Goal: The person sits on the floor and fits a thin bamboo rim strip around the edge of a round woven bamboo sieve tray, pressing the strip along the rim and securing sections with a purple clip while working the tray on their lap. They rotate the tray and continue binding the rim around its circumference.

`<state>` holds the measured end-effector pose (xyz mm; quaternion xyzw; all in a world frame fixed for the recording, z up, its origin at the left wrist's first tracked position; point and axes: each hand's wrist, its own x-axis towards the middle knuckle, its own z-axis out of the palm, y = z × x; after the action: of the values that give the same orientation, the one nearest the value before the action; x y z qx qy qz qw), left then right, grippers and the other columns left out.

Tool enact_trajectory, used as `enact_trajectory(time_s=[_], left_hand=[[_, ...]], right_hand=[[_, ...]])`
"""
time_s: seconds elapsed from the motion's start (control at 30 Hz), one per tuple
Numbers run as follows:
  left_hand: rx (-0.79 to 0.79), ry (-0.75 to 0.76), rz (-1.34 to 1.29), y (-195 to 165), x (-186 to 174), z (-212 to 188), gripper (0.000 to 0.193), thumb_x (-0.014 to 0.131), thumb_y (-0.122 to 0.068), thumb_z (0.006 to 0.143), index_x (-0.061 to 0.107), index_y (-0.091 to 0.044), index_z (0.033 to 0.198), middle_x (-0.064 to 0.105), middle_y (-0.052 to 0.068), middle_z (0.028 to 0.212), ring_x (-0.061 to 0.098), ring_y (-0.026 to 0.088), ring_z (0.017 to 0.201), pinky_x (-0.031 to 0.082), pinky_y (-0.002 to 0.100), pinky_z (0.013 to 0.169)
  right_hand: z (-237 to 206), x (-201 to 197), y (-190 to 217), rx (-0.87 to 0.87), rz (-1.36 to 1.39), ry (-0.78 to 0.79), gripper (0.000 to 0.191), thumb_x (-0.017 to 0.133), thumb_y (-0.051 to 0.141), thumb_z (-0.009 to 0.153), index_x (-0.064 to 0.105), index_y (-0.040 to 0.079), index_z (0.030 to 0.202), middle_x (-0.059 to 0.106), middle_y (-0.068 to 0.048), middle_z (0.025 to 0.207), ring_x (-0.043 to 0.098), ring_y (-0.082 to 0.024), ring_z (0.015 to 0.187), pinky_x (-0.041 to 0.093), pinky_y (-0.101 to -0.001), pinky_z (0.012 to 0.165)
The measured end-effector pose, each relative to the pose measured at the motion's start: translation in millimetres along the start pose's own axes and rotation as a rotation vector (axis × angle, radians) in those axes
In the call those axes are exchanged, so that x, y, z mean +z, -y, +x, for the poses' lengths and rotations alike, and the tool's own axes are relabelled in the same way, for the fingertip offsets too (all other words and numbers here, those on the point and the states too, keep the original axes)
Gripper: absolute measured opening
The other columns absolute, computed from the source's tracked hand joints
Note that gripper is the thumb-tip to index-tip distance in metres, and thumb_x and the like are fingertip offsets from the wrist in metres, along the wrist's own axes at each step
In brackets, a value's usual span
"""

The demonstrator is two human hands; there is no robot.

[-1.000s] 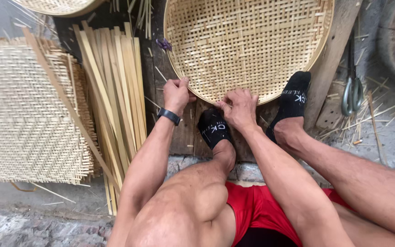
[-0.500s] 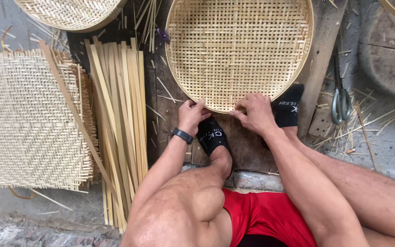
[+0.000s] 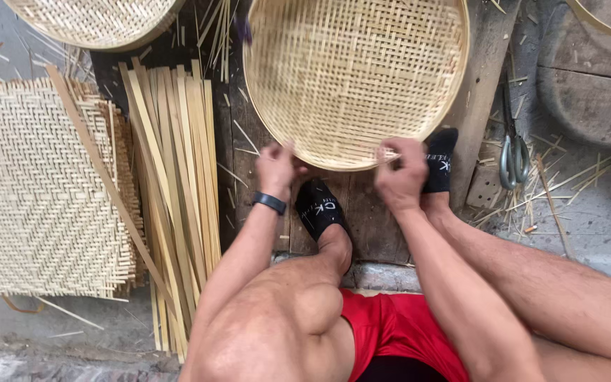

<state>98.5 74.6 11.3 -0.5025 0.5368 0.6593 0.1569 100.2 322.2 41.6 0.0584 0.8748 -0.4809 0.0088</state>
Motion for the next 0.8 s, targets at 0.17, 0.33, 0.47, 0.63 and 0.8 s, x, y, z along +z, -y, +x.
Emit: enact_trajectory(time_s=[0.17,0.33,0.47,0.63,0.8], left_hand=[[-0.191,0.081,-0.019,6.3,-4.4,-17.7,0.048,0.071,-0.014,0.093,0.041,0.002,0.128,0.068,0.021,0.113,0.075,0.031,0.093,0.067,0.04,0.078],[-0.13,0.157,-0.227,39.9,21.2,-18.2,0.038,0.067,-0.015,0.096,0.05,0.01,0.119,0.07,0.022,0.111,0.075,0.03,0.092,0.066,0.041,0.078],[-0.131,0.074,-0.225,48.4,29.2,-9.2,0.033,0.064,-0.015,0.1,0.052,0.013,0.112,0.07,0.022,0.107,0.074,0.03,0.088,0.066,0.041,0.075],[-0.095,0.089,-0.146,47.6,34.9,-9.6,0.026,0.061,-0.015,0.1,0.062,0.01,0.106,0.074,0.019,0.098,0.075,0.028,0.082,0.064,0.037,0.066],[-0.014,0.034,-0.031,25.2,30.9,-9.1,0.029,0.062,-0.015,0.097,0.058,0.008,0.114,0.071,0.017,0.101,0.073,0.027,0.08,0.064,0.037,0.062]], right_hand=[[-21.6,20.9,-3.2,0.568,0.306,-0.29,0.033,0.074,0.014,0.097,0.051,0.004,0.117,0.056,-0.006,0.103,0.057,-0.02,0.091,0.053,-0.0409,0.082],[-21.0,42.7,-15.5,0.955,1.042,-0.102,0.028,0.065,0.011,0.094,0.055,0.001,0.119,0.067,-0.013,0.118,0.07,-0.029,0.107,0.061,-0.0468,0.087],[-18.3,46.3,-21.1,0.999,0.954,-0.107,0.033,0.064,0.011,0.097,0.052,-0.008,0.12,0.067,-0.022,0.119,0.072,-0.034,0.104,0.065,-0.0458,0.08],[-12.4,53.8,-15.6,1.002,0.782,-0.115,0.037,0.064,0.013,0.097,0.059,-0.012,0.123,0.073,-0.021,0.111,0.075,-0.032,0.091,0.062,-0.0436,0.072],[-7.9,24.9,5.9,1.103,0.793,0.068,0.035,0.064,0.017,0.098,0.055,-0.008,0.12,0.067,-0.021,0.109,0.075,-0.034,0.09,0.065,-0.0459,0.074]])
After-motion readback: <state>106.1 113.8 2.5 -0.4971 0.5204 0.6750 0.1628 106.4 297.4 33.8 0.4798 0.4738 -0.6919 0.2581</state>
